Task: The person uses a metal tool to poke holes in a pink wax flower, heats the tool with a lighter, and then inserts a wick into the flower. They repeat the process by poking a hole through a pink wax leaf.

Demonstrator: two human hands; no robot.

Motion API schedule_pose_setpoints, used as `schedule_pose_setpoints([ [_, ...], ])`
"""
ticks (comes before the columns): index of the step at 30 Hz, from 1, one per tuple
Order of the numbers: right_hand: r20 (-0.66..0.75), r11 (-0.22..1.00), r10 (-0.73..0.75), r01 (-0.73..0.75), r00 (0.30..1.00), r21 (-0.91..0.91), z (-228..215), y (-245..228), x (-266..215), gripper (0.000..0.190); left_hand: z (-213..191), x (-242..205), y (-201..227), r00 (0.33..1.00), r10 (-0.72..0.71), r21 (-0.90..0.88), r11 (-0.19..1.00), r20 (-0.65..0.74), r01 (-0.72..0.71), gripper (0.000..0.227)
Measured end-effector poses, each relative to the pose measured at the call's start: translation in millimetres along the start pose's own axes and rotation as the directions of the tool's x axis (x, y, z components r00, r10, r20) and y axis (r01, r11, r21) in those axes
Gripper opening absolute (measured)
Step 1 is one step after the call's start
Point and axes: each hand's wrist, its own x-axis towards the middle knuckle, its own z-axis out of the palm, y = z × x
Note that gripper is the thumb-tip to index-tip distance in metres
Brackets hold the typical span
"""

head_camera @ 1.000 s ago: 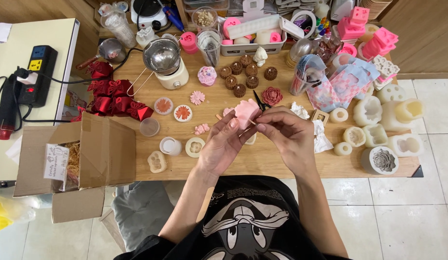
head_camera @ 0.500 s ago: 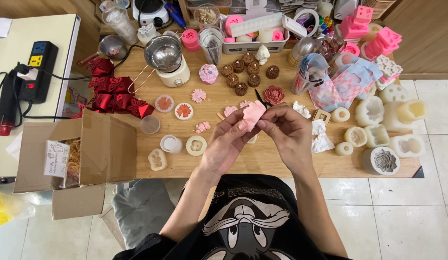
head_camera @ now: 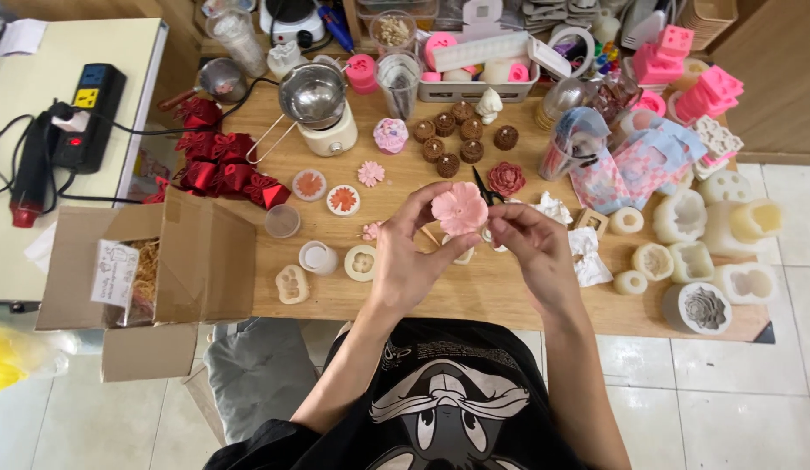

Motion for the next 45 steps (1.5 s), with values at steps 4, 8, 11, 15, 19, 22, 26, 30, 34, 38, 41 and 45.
schedule_pose_setpoints([
  [4,0.104,0.992,0.089,-0.098,0.991,0.082,3.2,10.9,-2.8,0.034,-5.4,-4.9,10.9,0.99,0.137,0.232,0.965,-0.036,-0.125,0.064],
  [8,0.142,0.978,0.121,-0.142,0.982,0.15,8.7,8.2,-3.1,0.041,-3.3,-6.0,9.4,0.981,0.189,0.294,0.94,-0.032,-0.171,0.063],
  [11,0.039,0.999,0.039,-0.039,0.998,0.0,11.4,2.3,-2.3,0.039,-2.7,-5.5,5.7,0.978,0.207,0.351,0.918,-0.034,-0.182,0.064],
  [15,-0.084,0.906,-0.306,0.264,0.948,-0.331,22.0,-17.8,-9.3,0.028,-0.4,-7.4,1.5,0.952,0.307,0.476,0.839,-0.014,-0.264,0.065],
  [19,0.029,0.653,-0.479,0.377,0.878,-0.657,36.2,-38.8,-13.5,0.027,3.4,-8.3,1.7,0.94,0.339,0.541,0.782,0.047,-0.309,0.063],
  [22,0.039,0.639,-0.467,0.367,0.883,-0.676,43.8,-41.9,-13.2,0.03,5.2,-9.7,3.4,0.922,0.383,0.563,0.749,0.06,-0.348,0.064],
  [26,0.008,0.682,-0.463,0.362,0.886,-0.635,44.2,-36.4,-12.5,0.025,5.4,-12.0,3.4,0.917,0.394,0.55,0.754,0.059,-0.359,0.066],
  [30,-0.013,0.725,-0.455,0.362,0.89,-0.586,42.2,-29.7,-10.1,0.02,6.9,-13.1,4.0,0.925,0.375,0.528,0.773,0.067,-0.352,0.068],
  [34,-0.011,0.741,-0.464,0.381,0.886,-0.552,40.3,-26.7,-10.1,0.018,8.6,-13.5,4.9,0.917,0.395,0.525,0.77,0.052,-0.362,0.065],
  [38,-0.015,0.742,-0.474,0.39,0.88,-0.546,39.3,-26.2,-11.7,0.017,9.6,-13.6,5.1,0.919,0.391,0.516,0.777,0.054,-0.361,0.065],
  [41,-0.012,0.735,-0.486,0.401,0.874,-0.547,38.9,-26.7,-12.7,0.017,10.0,-13.7,4.8,0.92,0.388,0.508,0.782,0.054,-0.36,0.065],
  [45,-0.02,0.753,-0.483,0.403,0.876,-0.521,38.8,-27.0,-12.2,0.016,10.2,-14.4,3.0,0.92,0.389,0.506,0.785,0.049,-0.358,0.066],
])
